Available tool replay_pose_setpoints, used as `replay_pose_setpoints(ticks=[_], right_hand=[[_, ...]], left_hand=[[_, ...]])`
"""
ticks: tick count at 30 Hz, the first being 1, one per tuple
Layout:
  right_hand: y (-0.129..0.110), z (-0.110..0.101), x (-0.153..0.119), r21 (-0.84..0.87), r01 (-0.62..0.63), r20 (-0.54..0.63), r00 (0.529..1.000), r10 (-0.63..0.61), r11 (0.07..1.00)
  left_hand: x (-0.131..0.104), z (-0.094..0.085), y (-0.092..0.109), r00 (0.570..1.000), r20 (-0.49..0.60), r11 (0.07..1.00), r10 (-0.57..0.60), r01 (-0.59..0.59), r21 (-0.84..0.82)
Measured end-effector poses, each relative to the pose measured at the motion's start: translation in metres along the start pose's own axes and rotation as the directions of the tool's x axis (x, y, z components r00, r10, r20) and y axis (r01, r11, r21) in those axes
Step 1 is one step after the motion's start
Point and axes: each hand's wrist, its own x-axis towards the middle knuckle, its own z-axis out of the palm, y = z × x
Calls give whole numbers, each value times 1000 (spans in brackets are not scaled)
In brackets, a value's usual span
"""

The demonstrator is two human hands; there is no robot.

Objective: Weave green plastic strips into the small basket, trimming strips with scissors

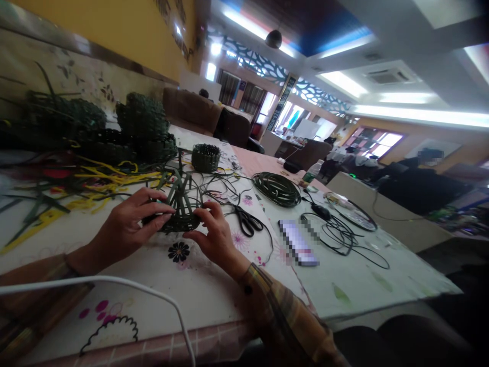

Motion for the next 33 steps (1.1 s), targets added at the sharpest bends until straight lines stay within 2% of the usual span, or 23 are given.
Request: replay_pose_setpoints(ticks=[6,11,14,18,24,33], right_hand=[[-5,1,-1,-95,20,-14,1000,-21,995],[-5,0,-1,-119,35,-20,999,-38,992],[-1,-1,1,-35,21,-8,1000,-21,999],[7,-2,4,180,-9,25,1000,5,984],[16,4,5,351,-78,104,994,44,933],[22,8,5,444,-83,99,994,43,892]], left_hand=[[-1,3,4,997,-4,993,-77,76,-86],[2,5,6,987,55,981,-150,156,-115],[4,2,6,983,50,979,-174,178,-98],[5,-5,8,952,31,949,-305,307,-67],[3,-10,9,962,5,962,-271,271,43],[4,-9,12,963,-8,963,-271,271,3]])
